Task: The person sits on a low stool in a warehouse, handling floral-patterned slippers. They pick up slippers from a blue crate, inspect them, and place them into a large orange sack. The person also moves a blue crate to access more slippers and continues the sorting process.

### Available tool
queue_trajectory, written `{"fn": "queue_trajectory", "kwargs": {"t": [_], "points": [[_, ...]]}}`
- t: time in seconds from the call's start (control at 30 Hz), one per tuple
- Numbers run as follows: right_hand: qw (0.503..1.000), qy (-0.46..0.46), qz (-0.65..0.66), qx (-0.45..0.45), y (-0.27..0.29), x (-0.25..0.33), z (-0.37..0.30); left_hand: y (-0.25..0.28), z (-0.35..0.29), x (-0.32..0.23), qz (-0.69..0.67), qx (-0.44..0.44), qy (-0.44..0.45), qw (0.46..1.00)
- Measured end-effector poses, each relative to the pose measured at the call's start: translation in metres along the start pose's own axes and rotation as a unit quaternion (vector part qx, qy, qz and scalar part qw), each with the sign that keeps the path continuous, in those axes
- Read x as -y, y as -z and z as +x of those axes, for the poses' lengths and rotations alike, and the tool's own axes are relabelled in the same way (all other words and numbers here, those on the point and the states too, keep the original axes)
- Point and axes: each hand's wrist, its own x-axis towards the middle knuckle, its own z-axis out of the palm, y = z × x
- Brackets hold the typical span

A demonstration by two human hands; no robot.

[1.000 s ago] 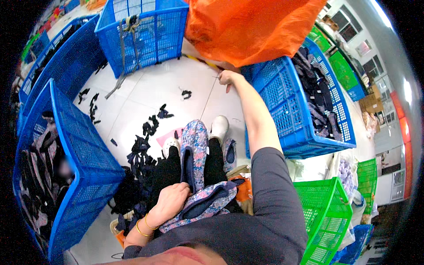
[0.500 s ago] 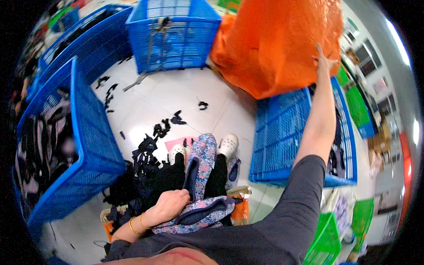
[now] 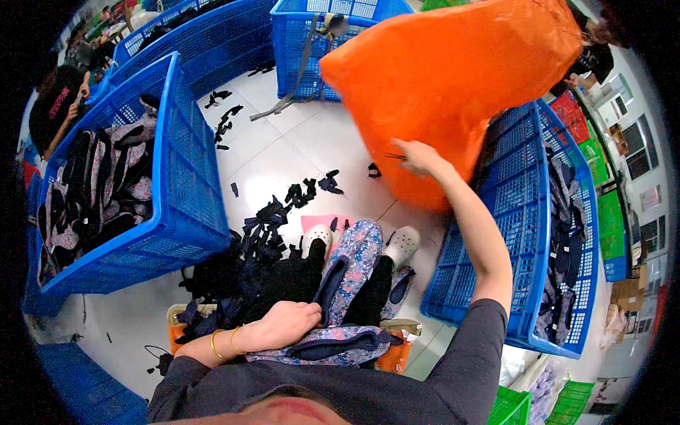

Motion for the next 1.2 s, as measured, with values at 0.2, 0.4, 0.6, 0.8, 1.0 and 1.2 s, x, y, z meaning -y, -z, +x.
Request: {"fn": "queue_trajectory", "kwargs": {"t": [0.2, 0.4, 0.6, 0.8, 1.0, 1.2], "points": [[0.979, 0.133, 0.080, -0.130, 0.047, 0.151, 0.055, 0.006, 0.006, 0.000, -0.023, 0.007, -0.003, 1.000], [0.928, 0.207, 0.263, -0.165, 0.041, 0.158, -0.082, 0.005, 0.002, 0.002, -0.026, 0.010, 0.025, 0.999], [0.587, -0.296, 0.183, -0.731, -0.018, -0.116, -0.074, 0.005, 0.010, 0.001, -0.035, 0.008, -0.022, 0.999], [0.639, 0.069, 0.608, -0.465, 0.033, -0.039, 0.023, 0.003, 0.003, 0.003, -0.032, 0.010, -0.002, 0.999], [0.925, 0.136, 0.262, -0.238, 0.028, 0.183, 0.083, 0.004, 0.001, 0.003, -0.043, 0.000, -0.003, 0.999], [0.875, 0.455, -0.016, 0.167, -0.035, 0.372, 0.072, 0.007, -0.003, 0.007, -0.051, -0.050, -0.002, 0.997]]}}
